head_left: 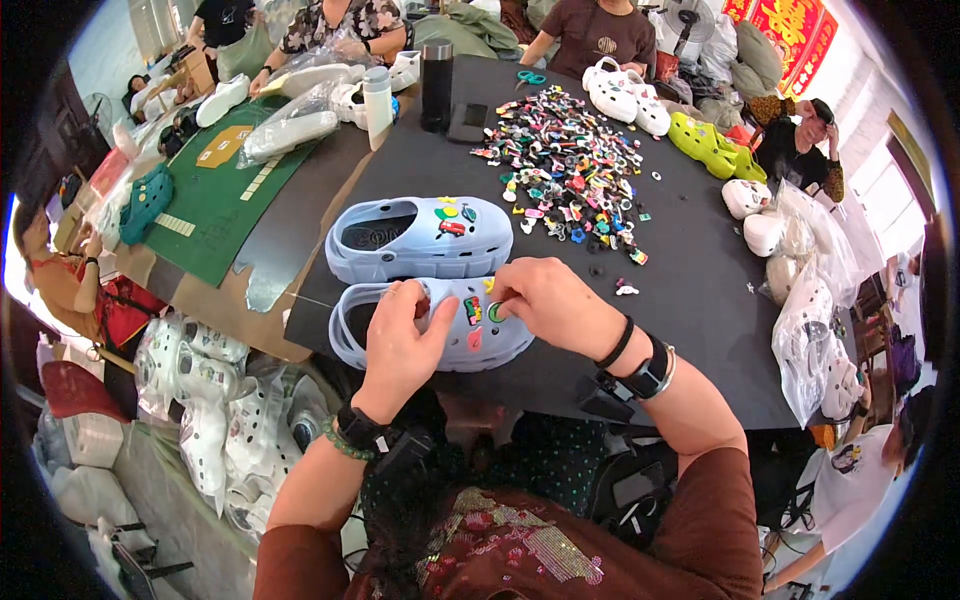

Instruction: Apply decorative charms (Jibbitz) to the holes of foam clogs and bag the finished products.

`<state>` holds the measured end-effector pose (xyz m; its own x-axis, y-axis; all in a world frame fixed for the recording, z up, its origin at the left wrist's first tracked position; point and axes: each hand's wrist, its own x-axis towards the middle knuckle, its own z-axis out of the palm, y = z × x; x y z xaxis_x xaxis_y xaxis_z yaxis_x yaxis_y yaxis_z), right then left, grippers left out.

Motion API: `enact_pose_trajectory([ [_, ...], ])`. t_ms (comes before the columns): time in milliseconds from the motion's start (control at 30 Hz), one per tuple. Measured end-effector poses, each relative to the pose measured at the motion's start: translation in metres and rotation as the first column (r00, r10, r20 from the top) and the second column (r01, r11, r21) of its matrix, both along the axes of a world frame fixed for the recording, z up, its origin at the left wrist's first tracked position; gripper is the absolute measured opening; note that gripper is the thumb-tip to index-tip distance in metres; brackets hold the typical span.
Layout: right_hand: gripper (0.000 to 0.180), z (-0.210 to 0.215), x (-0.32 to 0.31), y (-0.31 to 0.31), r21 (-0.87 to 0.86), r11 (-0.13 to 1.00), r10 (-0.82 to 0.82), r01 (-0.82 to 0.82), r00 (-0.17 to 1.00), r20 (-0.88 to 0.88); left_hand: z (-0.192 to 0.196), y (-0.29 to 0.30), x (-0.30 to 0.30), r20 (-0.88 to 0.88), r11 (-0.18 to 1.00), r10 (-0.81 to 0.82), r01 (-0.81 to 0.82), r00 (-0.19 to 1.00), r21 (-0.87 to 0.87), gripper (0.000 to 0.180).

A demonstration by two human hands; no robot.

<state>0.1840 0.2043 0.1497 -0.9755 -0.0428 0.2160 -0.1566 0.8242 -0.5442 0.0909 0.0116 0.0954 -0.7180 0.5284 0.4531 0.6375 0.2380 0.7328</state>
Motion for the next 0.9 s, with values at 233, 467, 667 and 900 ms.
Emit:
enact_pose_trajectory([
  [233,0.008,0.007,-0.011,-0.004,0.249,0.968,0.013,-0.024,0.999,0.045,0.004,0.002,0.001,0.019,1.000,0.007,-0.007,1.000,-0.004,0.031],
  [467,0.032,0.005,-0.022,-0.001,0.295,0.954,-0.080,0.044,0.991,0.111,0.005,0.003,-0.003,0.025,0.997,0.001,0.001,1.000,-0.074,0.030],
  [667,0.068,0.000,-0.035,0.010,0.197,0.978,-0.116,0.066,0.960,0.254,0.004,0.005,-0.003,0.000,0.999,-0.027,0.027,1.000,-0.025,0.029],
  [900,0.067,0.002,-0.048,0.015,0.125,0.992,-0.058,0.001,0.888,0.455,0.006,0.008,-0.004,-0.044,0.998,-0.030,0.028,0.999,-0.053,0.027],
])
